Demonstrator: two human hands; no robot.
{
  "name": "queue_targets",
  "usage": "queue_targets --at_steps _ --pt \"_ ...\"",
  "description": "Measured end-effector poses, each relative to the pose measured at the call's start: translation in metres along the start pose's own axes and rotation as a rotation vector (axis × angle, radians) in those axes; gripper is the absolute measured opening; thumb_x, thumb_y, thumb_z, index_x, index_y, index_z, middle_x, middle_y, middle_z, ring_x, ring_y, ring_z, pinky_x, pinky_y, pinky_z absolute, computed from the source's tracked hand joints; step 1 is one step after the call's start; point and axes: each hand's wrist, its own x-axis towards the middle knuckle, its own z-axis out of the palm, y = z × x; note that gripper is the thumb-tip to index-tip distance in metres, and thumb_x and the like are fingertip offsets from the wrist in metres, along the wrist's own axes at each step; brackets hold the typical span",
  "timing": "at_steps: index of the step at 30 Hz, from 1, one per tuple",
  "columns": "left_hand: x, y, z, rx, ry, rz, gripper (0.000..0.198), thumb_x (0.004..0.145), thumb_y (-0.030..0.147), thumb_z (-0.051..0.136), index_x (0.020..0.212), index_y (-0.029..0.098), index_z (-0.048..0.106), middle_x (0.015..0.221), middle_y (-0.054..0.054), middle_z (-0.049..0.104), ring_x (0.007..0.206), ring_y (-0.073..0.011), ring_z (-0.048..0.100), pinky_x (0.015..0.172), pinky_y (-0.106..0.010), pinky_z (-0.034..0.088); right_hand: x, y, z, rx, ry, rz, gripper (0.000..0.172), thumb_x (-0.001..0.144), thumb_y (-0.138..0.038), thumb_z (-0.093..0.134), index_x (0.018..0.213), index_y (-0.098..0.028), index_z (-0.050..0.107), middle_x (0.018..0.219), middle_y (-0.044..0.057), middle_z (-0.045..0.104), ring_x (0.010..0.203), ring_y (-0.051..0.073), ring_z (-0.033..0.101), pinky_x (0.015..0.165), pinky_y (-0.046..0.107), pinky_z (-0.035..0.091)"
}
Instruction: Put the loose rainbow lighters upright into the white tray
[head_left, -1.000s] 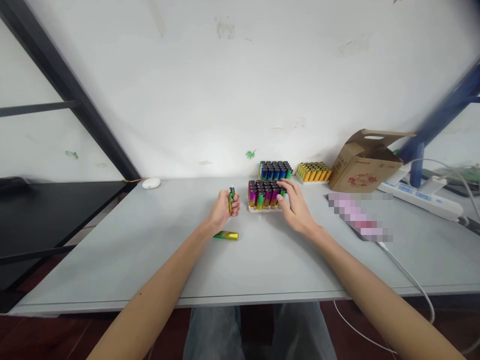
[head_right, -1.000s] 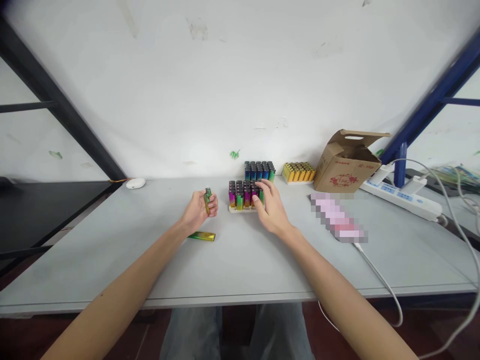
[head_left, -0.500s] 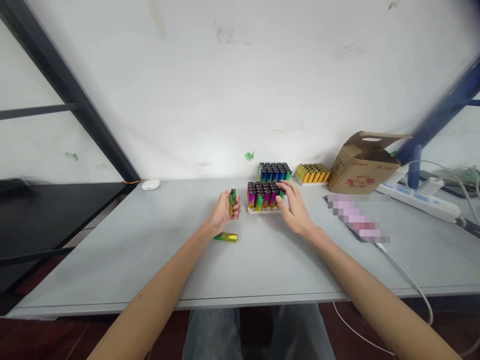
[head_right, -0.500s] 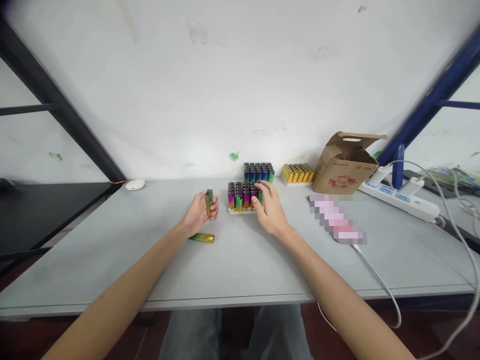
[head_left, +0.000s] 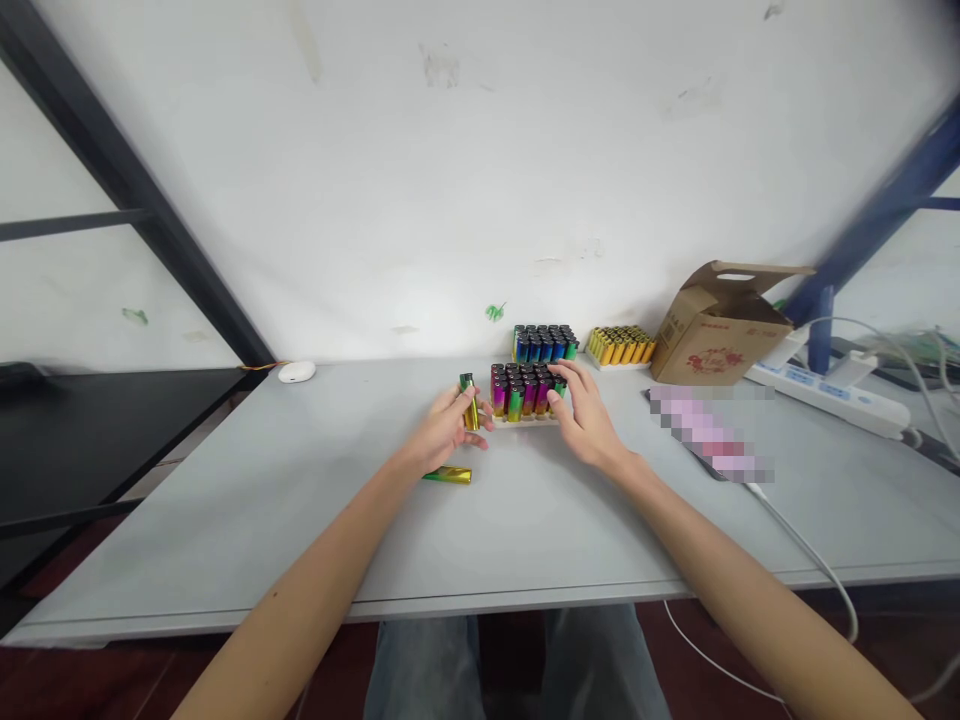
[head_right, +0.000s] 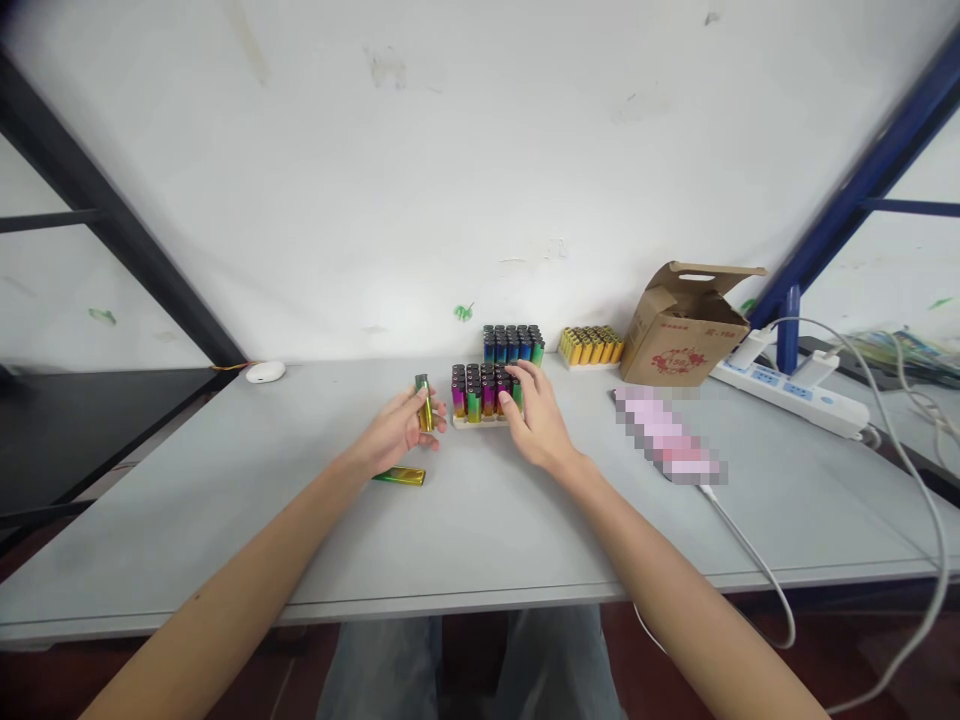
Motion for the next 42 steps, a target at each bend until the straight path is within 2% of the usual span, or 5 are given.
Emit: queue_targets --at_steps 4,13,23,37,42 --pt "-0.001 0.001 0.001 0.098 -0.033 -0.005 0.031 0.085 0.043 0.064 0.098 0.016 0.059 0.088 -0.006 0.064 0.064 -0.0131 0.059 0.049 -0.025 0.050 0.000 0.000 -0.001 -0.022 0.036 -0.002 0.045 0.096 -0.050 0.036 0.130 -0.022 0.048 0.140 0.014 0.045 0.133 0.029 0.039 0.112 0.054 0.032" --pt "-0.004 0.003 0.003 0.036 -0.215 -0.073 0.028 0.087 0.034 0.066 0.103 0.011 0.062 0.101 -0.015 0.069 0.092 -0.0220 0.068 0.090 -0.043 0.053 0.002 -0.002 -0.003 0.001 0.147 -0.077 0.036 0.095 -0.041 0.044 0.124 -0.023 0.055 0.134 0.012 0.051 0.128 0.028 0.046 0.110 0.050 0.037" --pt "-0.009 -0.009 0.020 0.245 -0.337 -0.005 0.040 0.086 0.047 0.063 0.110 0.015 0.063 0.114 -0.015 0.067 0.097 -0.0245 0.070 0.092 -0.043 0.052 0.001 -0.019 -0.002 0.067 0.187 -0.249 0.020 0.090 -0.026 0.058 0.104 -0.028 0.072 0.121 0.006 0.063 0.116 0.025 0.055 0.099 0.049 0.046" --pt "-0.012 -0.013 0.029 0.432 -0.263 0.084 0.039 0.086 0.049 0.059 0.107 0.017 0.067 0.107 -0.010 0.070 0.102 -0.0248 0.067 0.087 -0.038 0.053 -0.001 -0.031 -0.001 0.318 0.074 -0.086 0.007 0.079 -0.028 0.072 0.084 -0.024 0.071 0.117 0.007 0.065 0.111 0.024 0.060 0.096 0.044 0.048" --pt "-0.007 -0.015 0.024 0.548 -0.030 0.127 0.038 0.088 0.046 0.057 0.115 0.019 0.060 0.111 -0.009 0.070 0.103 -0.0221 0.065 0.091 -0.036 0.049 0.005 -0.023 -0.009 0.282 0.153 -0.076 0.007 0.079 -0.029 0.070 0.084 -0.024 0.070 0.115 0.007 0.065 0.110 0.025 0.061 0.098 0.046 0.047"
